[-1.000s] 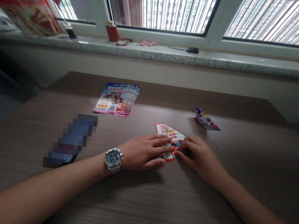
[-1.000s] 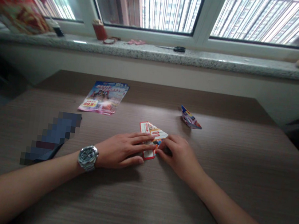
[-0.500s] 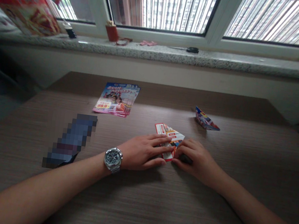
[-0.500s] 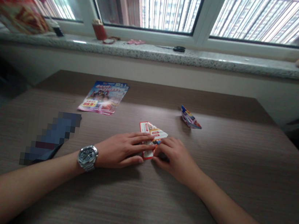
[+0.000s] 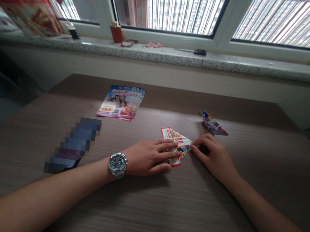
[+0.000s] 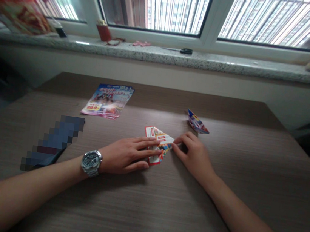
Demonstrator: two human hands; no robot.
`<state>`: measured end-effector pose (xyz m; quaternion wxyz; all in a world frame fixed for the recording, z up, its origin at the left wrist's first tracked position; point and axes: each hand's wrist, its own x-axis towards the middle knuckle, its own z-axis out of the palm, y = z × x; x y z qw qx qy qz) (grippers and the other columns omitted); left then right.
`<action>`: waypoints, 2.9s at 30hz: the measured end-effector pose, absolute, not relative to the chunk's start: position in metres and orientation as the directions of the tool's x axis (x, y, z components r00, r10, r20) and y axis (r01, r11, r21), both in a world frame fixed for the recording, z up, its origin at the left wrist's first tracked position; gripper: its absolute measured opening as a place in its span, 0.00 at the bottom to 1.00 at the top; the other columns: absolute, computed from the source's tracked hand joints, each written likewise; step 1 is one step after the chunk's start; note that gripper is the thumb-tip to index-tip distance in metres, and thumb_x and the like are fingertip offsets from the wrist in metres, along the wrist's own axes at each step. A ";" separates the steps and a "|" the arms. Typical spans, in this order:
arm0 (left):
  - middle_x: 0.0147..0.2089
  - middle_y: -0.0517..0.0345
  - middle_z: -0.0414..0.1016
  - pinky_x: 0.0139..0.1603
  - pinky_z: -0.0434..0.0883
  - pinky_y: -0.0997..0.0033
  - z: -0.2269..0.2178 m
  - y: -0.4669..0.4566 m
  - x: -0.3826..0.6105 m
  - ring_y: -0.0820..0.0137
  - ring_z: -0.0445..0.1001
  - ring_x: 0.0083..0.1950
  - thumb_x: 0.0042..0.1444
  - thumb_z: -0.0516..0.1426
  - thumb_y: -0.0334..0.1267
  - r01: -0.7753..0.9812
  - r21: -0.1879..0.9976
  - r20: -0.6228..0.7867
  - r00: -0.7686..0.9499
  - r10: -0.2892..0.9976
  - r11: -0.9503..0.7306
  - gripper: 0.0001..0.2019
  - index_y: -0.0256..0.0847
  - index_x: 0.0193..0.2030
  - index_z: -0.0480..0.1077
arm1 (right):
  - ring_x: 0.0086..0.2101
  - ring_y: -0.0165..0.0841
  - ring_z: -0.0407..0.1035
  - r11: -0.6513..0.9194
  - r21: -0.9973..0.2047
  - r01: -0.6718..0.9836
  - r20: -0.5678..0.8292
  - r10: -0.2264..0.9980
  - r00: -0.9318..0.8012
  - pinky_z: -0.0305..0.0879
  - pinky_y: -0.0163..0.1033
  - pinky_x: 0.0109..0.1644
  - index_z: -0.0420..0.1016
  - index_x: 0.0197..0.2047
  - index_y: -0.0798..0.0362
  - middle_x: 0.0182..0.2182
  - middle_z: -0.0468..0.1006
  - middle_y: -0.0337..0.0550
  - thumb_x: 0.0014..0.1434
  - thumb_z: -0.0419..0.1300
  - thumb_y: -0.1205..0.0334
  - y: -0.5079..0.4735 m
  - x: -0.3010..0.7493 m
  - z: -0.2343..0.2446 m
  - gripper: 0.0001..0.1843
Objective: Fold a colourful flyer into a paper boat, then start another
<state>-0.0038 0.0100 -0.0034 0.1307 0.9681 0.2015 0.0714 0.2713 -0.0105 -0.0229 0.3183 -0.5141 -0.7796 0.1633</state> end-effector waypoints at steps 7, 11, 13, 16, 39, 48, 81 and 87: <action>0.75 0.52 0.55 0.73 0.58 0.57 -0.002 0.009 -0.004 0.61 0.55 0.75 0.72 0.48 0.48 0.375 0.285 0.086 0.906 0.414 -0.882 0.24 0.47 0.71 0.58 | 0.35 0.37 0.70 0.356 -0.555 0.752 0.346 0.921 -0.180 0.68 0.43 0.39 0.75 0.34 0.51 0.34 0.73 0.44 0.64 0.61 0.61 -0.002 0.273 -0.025 0.06; 0.75 0.52 0.54 0.73 0.59 0.57 -0.003 0.009 -0.004 0.60 0.55 0.75 0.72 0.48 0.48 0.373 0.279 0.095 0.906 0.412 -0.885 0.24 0.47 0.71 0.58 | 0.34 0.38 0.70 0.356 -0.556 0.751 0.358 0.918 -0.170 0.68 0.43 0.38 0.75 0.34 0.51 0.34 0.74 0.44 0.63 0.61 0.62 -0.001 0.270 -0.026 0.05; 0.75 0.52 0.54 0.73 0.59 0.56 -0.004 0.009 -0.004 0.60 0.55 0.75 0.71 0.48 0.49 0.376 0.277 0.094 0.905 0.414 -0.884 0.24 0.48 0.71 0.58 | 0.34 0.37 0.70 0.351 -0.555 0.754 0.352 0.921 -0.169 0.68 0.42 0.38 0.75 0.33 0.51 0.33 0.73 0.44 0.63 0.62 0.63 -0.001 0.268 -0.026 0.05; 0.75 0.52 0.54 0.73 0.59 0.55 -0.004 0.009 -0.004 0.60 0.54 0.75 0.72 0.48 0.49 0.380 0.272 0.085 0.906 0.415 -0.884 0.24 0.48 0.71 0.57 | 0.34 0.37 0.70 0.343 -0.559 0.755 0.327 0.928 -0.179 0.67 0.42 0.38 0.76 0.33 0.51 0.34 0.73 0.43 0.62 0.62 0.63 -0.001 0.267 -0.026 0.05; 0.74 0.52 0.56 0.73 0.59 0.55 -0.002 0.010 -0.002 0.59 0.56 0.74 0.71 0.49 0.49 0.372 0.283 0.096 0.906 0.411 -0.884 0.24 0.47 0.71 0.59 | 0.41 0.40 0.70 0.575 -0.520 0.632 0.252 0.810 -0.530 0.62 0.44 0.44 0.71 0.34 0.49 0.36 0.77 0.43 0.62 0.64 0.65 -0.025 0.251 -0.022 0.06; 0.75 0.51 0.55 0.74 0.58 0.55 -0.003 0.011 -0.002 0.59 0.55 0.75 0.71 0.49 0.49 0.375 0.275 0.092 0.906 0.412 -0.885 0.24 0.47 0.71 0.59 | 0.42 0.40 0.70 0.619 -0.506 0.601 0.293 0.779 -0.555 0.64 0.45 0.45 0.71 0.36 0.49 0.39 0.78 0.45 0.62 0.63 0.66 -0.028 0.251 -0.022 0.04; 0.69 0.53 0.65 0.76 0.47 0.53 -0.005 0.014 -0.004 0.61 0.59 0.72 0.71 0.47 0.53 0.443 0.142 0.167 0.871 0.463 -0.885 0.26 0.45 0.71 0.58 | 0.58 0.42 0.70 0.660 -0.356 0.661 0.385 0.749 -0.539 0.68 0.52 0.61 0.73 0.58 0.51 0.55 0.79 0.50 0.69 0.56 0.61 -0.023 0.265 -0.025 0.16; 0.70 0.53 0.63 0.75 0.49 0.52 -0.004 0.013 -0.004 0.59 0.57 0.72 0.71 0.46 0.53 0.470 0.124 0.163 0.859 0.485 -0.874 0.26 0.45 0.71 0.58 | 0.58 0.40 0.71 0.684 -0.386 0.619 0.362 0.730 -0.580 0.66 0.52 0.63 0.72 0.58 0.50 0.56 0.79 0.49 0.70 0.56 0.61 -0.026 0.263 -0.023 0.16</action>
